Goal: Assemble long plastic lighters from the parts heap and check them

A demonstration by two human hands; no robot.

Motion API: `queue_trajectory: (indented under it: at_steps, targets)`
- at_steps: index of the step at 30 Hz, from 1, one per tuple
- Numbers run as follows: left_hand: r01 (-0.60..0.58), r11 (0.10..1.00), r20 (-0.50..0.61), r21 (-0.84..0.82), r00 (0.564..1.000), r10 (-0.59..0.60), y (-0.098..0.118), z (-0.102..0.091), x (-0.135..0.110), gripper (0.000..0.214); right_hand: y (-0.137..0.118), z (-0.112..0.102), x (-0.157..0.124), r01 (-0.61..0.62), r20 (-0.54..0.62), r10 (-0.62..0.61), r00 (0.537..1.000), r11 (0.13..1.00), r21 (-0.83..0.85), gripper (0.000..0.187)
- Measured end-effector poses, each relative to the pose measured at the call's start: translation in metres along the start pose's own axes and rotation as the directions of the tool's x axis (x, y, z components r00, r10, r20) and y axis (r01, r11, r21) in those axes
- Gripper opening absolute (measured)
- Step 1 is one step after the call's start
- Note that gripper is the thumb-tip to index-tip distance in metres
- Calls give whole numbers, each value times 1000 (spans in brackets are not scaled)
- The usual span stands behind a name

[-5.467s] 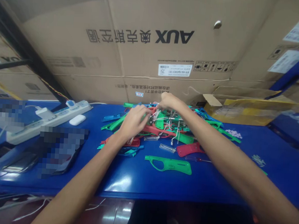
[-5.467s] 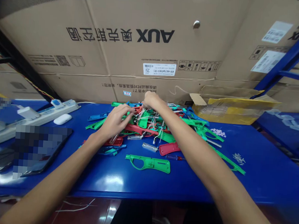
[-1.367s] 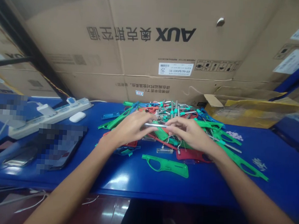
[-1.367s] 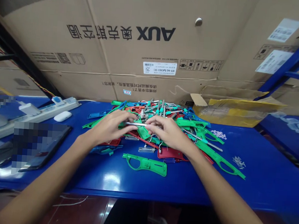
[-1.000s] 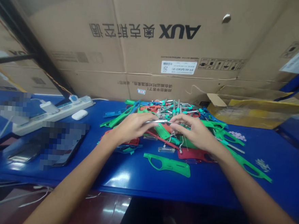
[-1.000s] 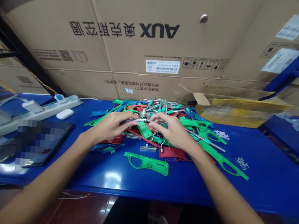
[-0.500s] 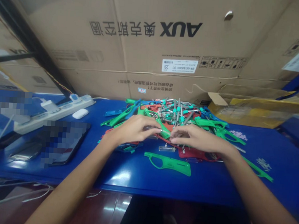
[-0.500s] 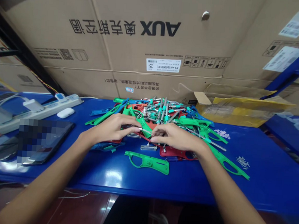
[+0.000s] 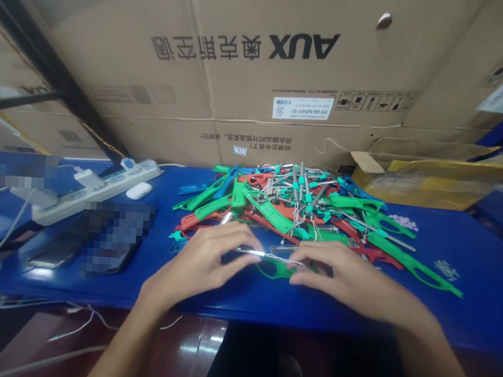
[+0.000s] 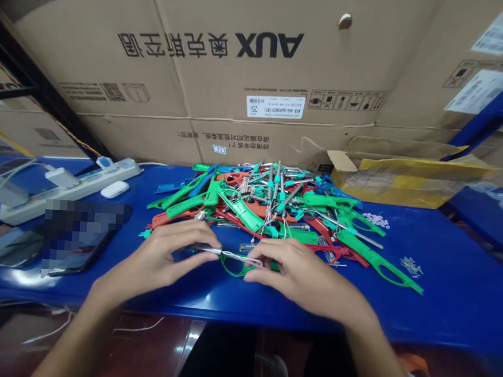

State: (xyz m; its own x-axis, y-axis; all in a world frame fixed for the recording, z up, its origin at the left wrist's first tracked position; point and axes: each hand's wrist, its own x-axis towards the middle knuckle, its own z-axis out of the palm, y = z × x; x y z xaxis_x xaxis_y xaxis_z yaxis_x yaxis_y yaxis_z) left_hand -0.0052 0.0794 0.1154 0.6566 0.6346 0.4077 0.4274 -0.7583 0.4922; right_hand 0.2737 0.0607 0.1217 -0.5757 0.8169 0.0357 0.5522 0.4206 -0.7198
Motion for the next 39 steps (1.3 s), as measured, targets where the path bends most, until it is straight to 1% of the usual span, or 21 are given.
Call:
queue_trajectory:
  at_steps: [1,2,3,5,7,10,13,15,18,20,22,24,31,36,39]
  targets:
    - [3,1000,-28,11,1000,-3,1,6,-7,10,2,12,-6,-24,-99,24,995,1000,5,18]
    - [15,1000,-63,21,998,-13,0,12,-13,12,5,25,-12,-61,-214,65,975,998,23,19]
    - [30,999,-99,21,995,-28,-1,18,-18,14,8,36,-15,-88,-317,99,943,995,49,20]
    - [66,998,-152,11,986,-64,-3,28,-24,14,14,56,-18,-107,-466,148,872,988,113,21]
    - [88,996,-172,16,981,-84,-7,35,-27,12,17,69,-16,-85,-549,151,822,986,144,19]
    - [111,994,-172,12,979,-107,-10,39,-30,13,17,77,-11,-21,-618,71,783,996,89,14]
    - [151,987,-133,-54,978,-158,-13,40,-35,13,15,79,-10,64,-639,-56,767,998,-10,5]
    - [178,981,-144,-82,971,-189,-13,41,-38,14,14,79,-12,83,-628,-90,773,996,-41,7]
    - [208,972,-161,-110,961,-224,-12,42,-39,13,14,78,-15,47,-607,-62,792,998,-41,14]
    - [207,970,-132,-130,966,-223,-10,42,-38,7,15,78,-17,23,-602,-43,797,999,-40,14]
    - [202,970,-120,-137,968,-219,-9,42,-37,6,15,78,-18,3,-608,-31,794,999,-47,12]
    - [212,970,-136,-118,964,-228,-8,41,-36,6,15,79,-18,-16,-619,-22,785,998,-55,12]
    - [218,976,-154,-9,964,-217,-12,47,-29,11,16,83,-18,-84,-609,-9,793,989,-124,8]
    - [223,974,-133,30,967,-218,-11,48,-29,11,15,82,-21,-86,-634,-14,773,988,-126,19]
    - [213,977,-136,10,968,-209,-8,46,-29,13,14,81,-24,-51,-629,-26,777,993,-104,15]
